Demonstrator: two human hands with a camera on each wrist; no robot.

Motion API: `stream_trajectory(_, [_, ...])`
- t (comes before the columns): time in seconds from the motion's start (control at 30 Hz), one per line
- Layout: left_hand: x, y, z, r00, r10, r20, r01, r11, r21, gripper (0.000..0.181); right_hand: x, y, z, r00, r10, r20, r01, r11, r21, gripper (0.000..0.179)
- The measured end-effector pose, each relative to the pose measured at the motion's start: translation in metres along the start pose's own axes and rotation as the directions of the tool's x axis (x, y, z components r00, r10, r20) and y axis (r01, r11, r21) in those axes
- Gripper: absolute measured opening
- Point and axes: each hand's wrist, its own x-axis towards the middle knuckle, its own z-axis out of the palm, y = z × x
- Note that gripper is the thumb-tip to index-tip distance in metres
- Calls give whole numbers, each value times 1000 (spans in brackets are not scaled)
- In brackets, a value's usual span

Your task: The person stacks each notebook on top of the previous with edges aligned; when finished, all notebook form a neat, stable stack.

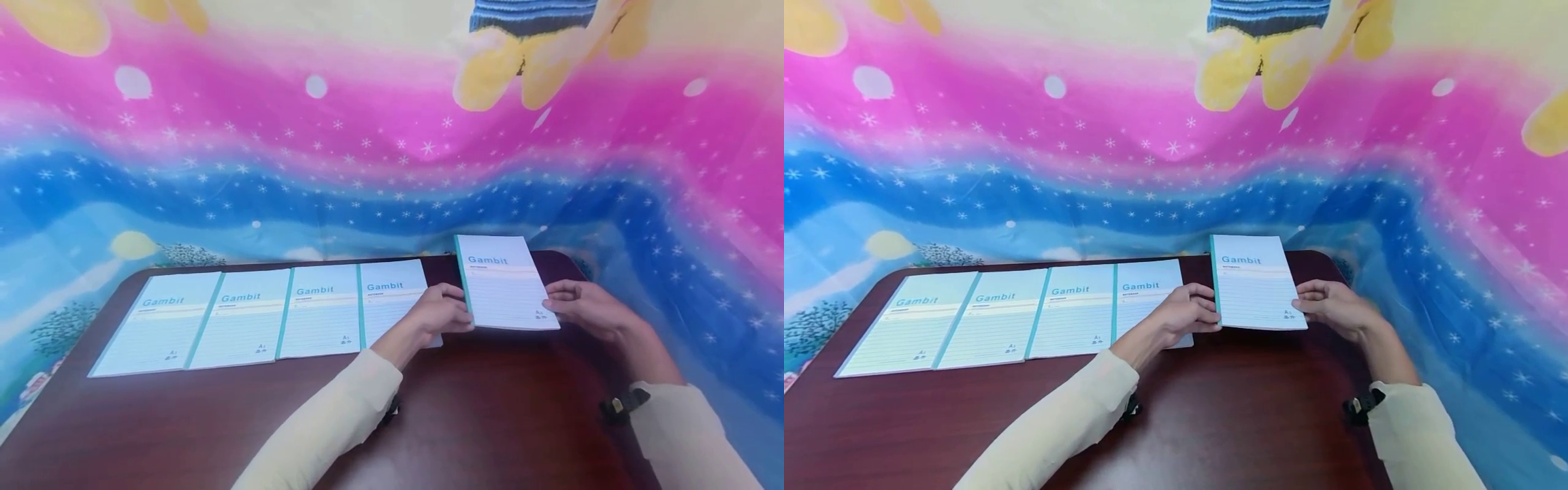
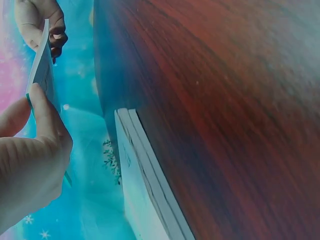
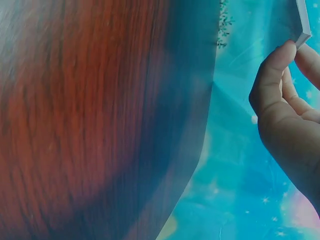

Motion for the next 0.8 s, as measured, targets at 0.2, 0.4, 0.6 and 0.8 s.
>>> stream_trajectory(0.2, [-9, 6, -7, 1000, 8, 20, -9, 1000, 10, 45, 2, -5, 8, 1000, -14, 2, 14, 1000, -11, 53])
stream_trajectory(0.4, [-17, 10, -17, 1000, 27, 8, -27, 999, 19, 45, 6, -14, 16, 999, -42, 14, 42, 999, 4, 47])
stream_trajectory(0.6, [-22, 15, -26, 999, 36, -9, -35, 999, 19, 46, 11, -22, 27, 998, -61, 12, 61, 998, 7, 46])
stream_trajectory(0.8, [-29, 17, -39, 999, 31, -22, -31, 999, 27, 49, 16, -30, 38, 997, -79, 7, 79, 997, -4, 49])
